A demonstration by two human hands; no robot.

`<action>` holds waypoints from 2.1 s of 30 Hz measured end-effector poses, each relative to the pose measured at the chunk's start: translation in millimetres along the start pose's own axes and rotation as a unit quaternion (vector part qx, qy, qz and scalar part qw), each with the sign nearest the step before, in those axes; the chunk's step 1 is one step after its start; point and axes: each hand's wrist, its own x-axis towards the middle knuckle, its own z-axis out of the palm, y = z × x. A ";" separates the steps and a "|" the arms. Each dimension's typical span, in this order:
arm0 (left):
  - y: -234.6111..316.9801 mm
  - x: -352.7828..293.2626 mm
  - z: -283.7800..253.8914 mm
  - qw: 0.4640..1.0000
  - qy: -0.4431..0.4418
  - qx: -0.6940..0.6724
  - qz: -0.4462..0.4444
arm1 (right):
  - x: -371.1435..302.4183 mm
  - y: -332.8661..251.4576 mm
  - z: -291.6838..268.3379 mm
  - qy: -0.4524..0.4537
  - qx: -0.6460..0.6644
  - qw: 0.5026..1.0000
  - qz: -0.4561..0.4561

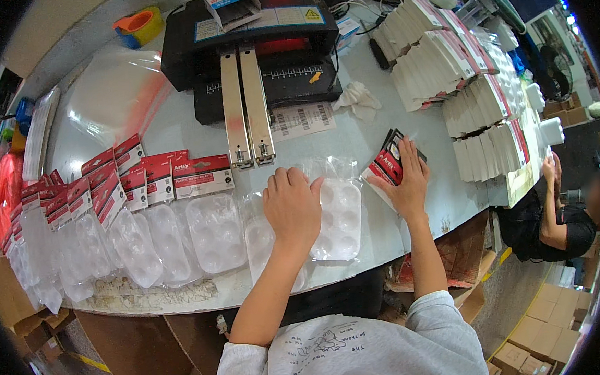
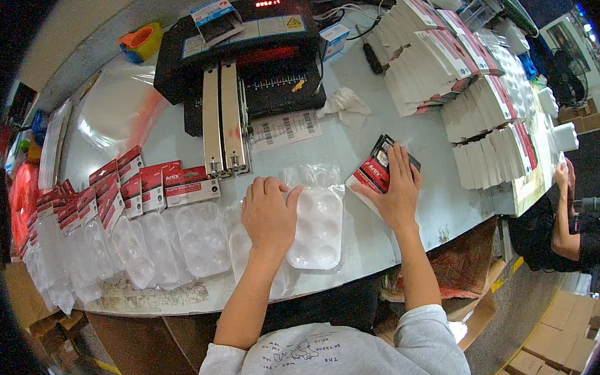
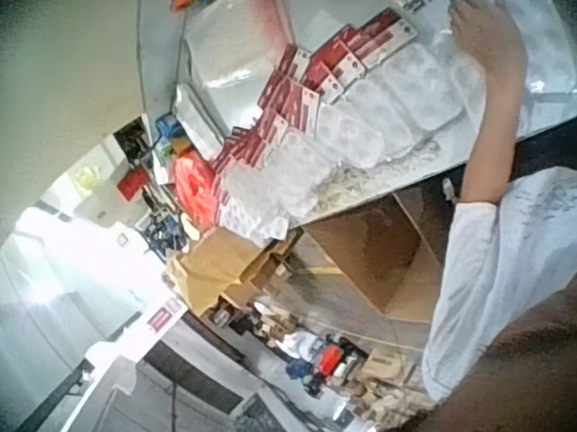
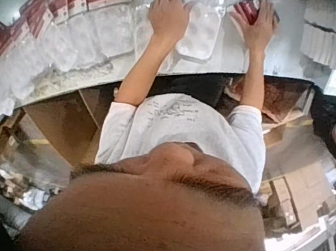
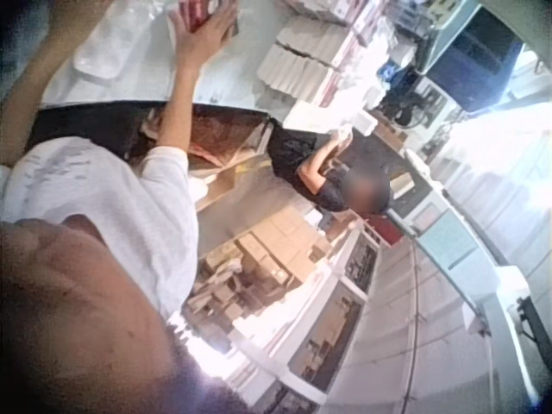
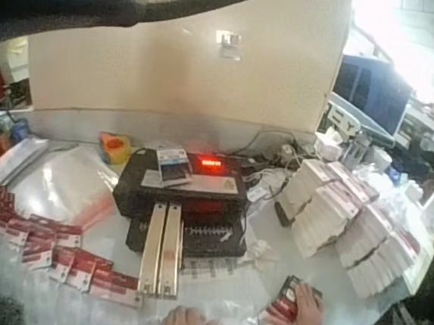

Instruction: The person places white plastic mixing palettes into clear plastic bags and seals them with red Artix labels. They repeat this process for multiple units, stacking the finished packages on the table.

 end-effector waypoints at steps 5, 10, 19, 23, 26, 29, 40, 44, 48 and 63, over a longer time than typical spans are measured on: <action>-0.8 7.8 2.8 0.997 -0.048 -0.060 -0.007 | -2.0 3.9 0.1 0.013 -0.006 1.000 -0.010; 13.3 10.4 -8.0 0.994 -0.033 -0.092 0.053 | -5.9 5.0 9.3 0.074 0.047 0.996 -0.004; -2.5 -32.1 -99.6 0.798 -0.098 -0.578 -0.136 | 11.9 -53.9 -97.9 0.087 0.524 0.826 0.187; -14.4 -50.3 -112.9 0.839 -0.131 -0.504 -0.159 | 34.8 -115.5 -109.1 -0.220 0.435 0.871 -0.058; -24.1 -55.9 -115.3 0.844 -0.125 -0.493 -0.173 | 45.5 -152.4 -80.3 -0.285 0.357 0.886 -0.076; -34.5 -56.2 -117.3 0.856 -0.135 -0.458 -0.198 | 45.7 -160.4 -62.9 -0.329 0.308 0.888 -0.085; -47.6 -52.5 -103.6 0.916 -0.097 -0.362 -0.142 | 44.2 -165.1 -52.7 -0.258 0.237 0.906 -0.239; -48.4 -51.6 -102.7 0.934 -0.025 -0.333 -0.125 | 42.6 -158.9 -51.3 -0.168 0.351 0.908 -0.157; -49.0 -50.8 -98.2 0.898 0.041 -0.389 -0.204 | 32.0 -137.8 -55.0 -0.353 0.473 0.800 0.111; -52.7 -59.3 -94.3 0.871 0.045 -0.438 -0.217 | 7.2 -138.7 -57.5 -0.294 0.453 0.840 -0.046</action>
